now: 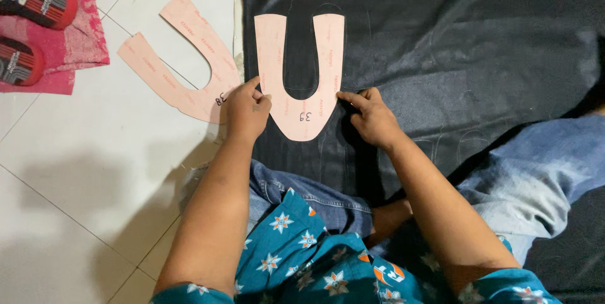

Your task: The person places a U-shaped paper pattern onto a large piece of black fabric and uses a small tool to trace its outline. They repeat this process for multiple patterns, moving the template to new positions on the fabric after each trace.

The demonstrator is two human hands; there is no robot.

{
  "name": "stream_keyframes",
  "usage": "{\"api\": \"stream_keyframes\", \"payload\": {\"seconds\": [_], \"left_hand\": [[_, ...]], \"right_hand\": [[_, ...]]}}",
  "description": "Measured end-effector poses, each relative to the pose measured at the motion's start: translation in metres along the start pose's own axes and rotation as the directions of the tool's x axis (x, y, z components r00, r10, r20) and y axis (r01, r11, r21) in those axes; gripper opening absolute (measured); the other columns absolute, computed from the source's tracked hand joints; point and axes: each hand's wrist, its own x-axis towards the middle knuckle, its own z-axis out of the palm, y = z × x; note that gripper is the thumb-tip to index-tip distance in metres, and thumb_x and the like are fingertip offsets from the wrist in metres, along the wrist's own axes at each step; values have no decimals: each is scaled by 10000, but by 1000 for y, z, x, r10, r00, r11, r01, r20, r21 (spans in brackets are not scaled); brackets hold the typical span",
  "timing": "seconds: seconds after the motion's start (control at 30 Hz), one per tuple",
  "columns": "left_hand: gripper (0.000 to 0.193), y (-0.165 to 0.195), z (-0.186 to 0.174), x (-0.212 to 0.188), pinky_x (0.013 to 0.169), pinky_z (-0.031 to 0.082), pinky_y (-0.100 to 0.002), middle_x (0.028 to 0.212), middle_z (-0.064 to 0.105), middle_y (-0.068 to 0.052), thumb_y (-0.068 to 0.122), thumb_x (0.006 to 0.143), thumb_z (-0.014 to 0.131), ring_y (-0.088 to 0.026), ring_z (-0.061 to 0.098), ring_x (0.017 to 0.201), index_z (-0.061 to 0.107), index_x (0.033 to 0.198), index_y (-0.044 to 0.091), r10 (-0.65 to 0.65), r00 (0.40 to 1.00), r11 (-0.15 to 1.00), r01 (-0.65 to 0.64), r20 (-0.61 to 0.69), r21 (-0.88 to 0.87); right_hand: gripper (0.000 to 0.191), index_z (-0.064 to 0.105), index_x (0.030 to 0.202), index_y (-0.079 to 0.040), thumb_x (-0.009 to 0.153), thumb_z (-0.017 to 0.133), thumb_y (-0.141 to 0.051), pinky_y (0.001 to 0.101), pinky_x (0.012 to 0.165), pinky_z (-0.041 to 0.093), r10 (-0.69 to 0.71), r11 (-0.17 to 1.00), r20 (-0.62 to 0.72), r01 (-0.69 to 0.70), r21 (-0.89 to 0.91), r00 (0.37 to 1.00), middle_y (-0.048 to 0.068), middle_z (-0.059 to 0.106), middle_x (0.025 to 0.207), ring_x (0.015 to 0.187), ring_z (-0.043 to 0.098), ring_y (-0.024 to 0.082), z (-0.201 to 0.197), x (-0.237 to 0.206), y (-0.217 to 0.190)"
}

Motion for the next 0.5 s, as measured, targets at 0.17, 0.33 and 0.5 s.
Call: {"api": "stream_keyframes", "payload": {"seconds": [0.17, 0.33, 0.5], "left_hand": [[480, -1, 1, 1, 746, 553, -381, 776, 716, -105, 86, 820, 739, -255, 695, 725, 664, 1273, -54, 57, 998, 998, -57, -25, 19], [480, -2, 1, 2, 733, 558, -381, 773, 713, -108, 80, 811, 730, -255, 695, 709, 671, 1268, -52, 60, 998, 998, -60, -27, 8], [478, -2, 1, 1, 713, 558, -380, 774, 707, -115, 84, 804, 739, -257, 692, 699, 675, 1259, -48, 56, 998, 998, -56, -33, 7]], "right_hand": [[599, 632, 1387, -299, 851, 615, -33, 339, 1004, 508, -18, 1000, -14, 18, -11, 1000, 69, 525, 1250, 1113, 609, 242, 1, 0, 1], [606, 633, 1390, -296, 843, 615, -38, 345, 1011, 503, -58, 998, -31, 58, -5, 998, 77, 536, 1257, 1122, 617, 251, 2, 0, 4], [598, 634, 1393, -297, 843, 630, -63, 356, 996, 506, -73, 997, -48, 72, -25, 996, 88, 537, 1265, 1119, 616, 266, 3, 0, 4]]}}
